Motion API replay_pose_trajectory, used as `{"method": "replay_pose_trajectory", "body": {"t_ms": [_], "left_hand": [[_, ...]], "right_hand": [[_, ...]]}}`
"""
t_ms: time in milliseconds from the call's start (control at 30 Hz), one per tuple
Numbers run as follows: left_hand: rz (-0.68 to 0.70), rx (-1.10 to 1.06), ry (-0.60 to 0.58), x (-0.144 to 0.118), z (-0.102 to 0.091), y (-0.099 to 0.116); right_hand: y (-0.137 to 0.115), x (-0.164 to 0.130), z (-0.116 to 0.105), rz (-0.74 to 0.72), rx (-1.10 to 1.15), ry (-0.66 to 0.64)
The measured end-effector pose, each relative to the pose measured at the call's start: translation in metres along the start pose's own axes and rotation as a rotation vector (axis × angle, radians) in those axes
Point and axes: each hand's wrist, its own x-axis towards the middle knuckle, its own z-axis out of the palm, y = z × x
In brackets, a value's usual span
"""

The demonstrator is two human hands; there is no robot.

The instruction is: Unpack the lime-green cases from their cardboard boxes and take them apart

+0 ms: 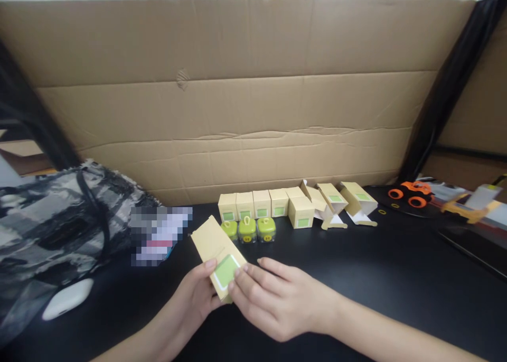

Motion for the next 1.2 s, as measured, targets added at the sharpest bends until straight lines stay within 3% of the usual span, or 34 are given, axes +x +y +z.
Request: {"method": "replay_pose_trajectory", "body": {"t_ms": [367,467,600,800,1033,1200], "left_hand": [[0.037,-0.062,0.041,0.0,0.004,0.005],[0.037,-0.006,0.109,0.001,0.003,0.004],[0.107,0.12,0.237,0.003,0.0,0.0],[0.157,0.201,0.312,0.008,0.0,-0.002],[0.085,0.068,0.277,0.011,-0.007,-0.007],[0.085,0.025,0.145,0.009,-0.005,-0.005]], "right_hand": [[0.0,-0.005,0.007,-0.124,-0.013,0.123],[-0.004,-0.003,0.006,-0.15,0.055,0.059],[-0.011,0.004,0.001,-0.067,0.079,0.014],[-0.023,0.01,0.004,0.075,0.135,-0.117],[-0.021,0.007,0.011,-0.01,0.145,-0.114],[-0.004,0.016,-0.006,0.028,0.067,-0.204]]}}
